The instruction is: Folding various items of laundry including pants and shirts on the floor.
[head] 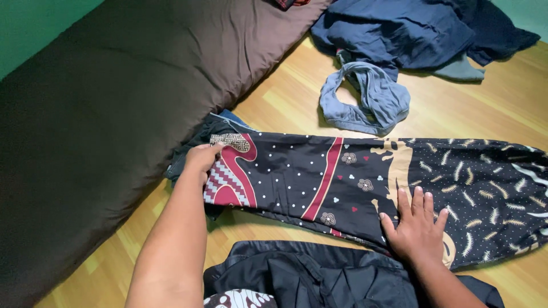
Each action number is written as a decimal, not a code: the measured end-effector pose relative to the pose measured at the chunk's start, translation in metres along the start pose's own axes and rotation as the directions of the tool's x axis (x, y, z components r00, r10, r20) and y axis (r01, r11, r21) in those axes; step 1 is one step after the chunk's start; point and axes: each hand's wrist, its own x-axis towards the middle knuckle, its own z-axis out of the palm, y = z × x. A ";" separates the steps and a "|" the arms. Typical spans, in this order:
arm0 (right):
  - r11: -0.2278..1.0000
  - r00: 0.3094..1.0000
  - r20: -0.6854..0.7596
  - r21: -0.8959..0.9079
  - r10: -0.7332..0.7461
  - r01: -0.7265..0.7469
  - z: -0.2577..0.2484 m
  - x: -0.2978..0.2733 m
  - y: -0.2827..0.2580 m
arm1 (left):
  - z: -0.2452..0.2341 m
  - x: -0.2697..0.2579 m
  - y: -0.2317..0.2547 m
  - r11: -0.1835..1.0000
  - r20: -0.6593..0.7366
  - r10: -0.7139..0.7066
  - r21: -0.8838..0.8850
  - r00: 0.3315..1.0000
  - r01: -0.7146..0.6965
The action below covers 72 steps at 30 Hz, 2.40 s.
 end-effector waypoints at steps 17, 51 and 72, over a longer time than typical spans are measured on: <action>0.999 0.999 0.014 -0.022 0.029 -0.029 0.000 0.003 -0.002 | 0.088 -0.106 0.031 0.306 0.032 0.858 0.771 0.513 -0.559; 0.982 0.966 0.182 -0.086 0.183 -0.170 -0.026 0.046 0.139 | 0.211 -0.213 -0.042 -0.029 0.672 0.290 0.718 0.682 -0.695; 0.987 0.980 0.119 -0.050 0.158 -0.153 -0.027 0.081 0.185 | 0.217 -0.214 -0.042 -0.023 0.617 0.278 0.770 0.736 -0.637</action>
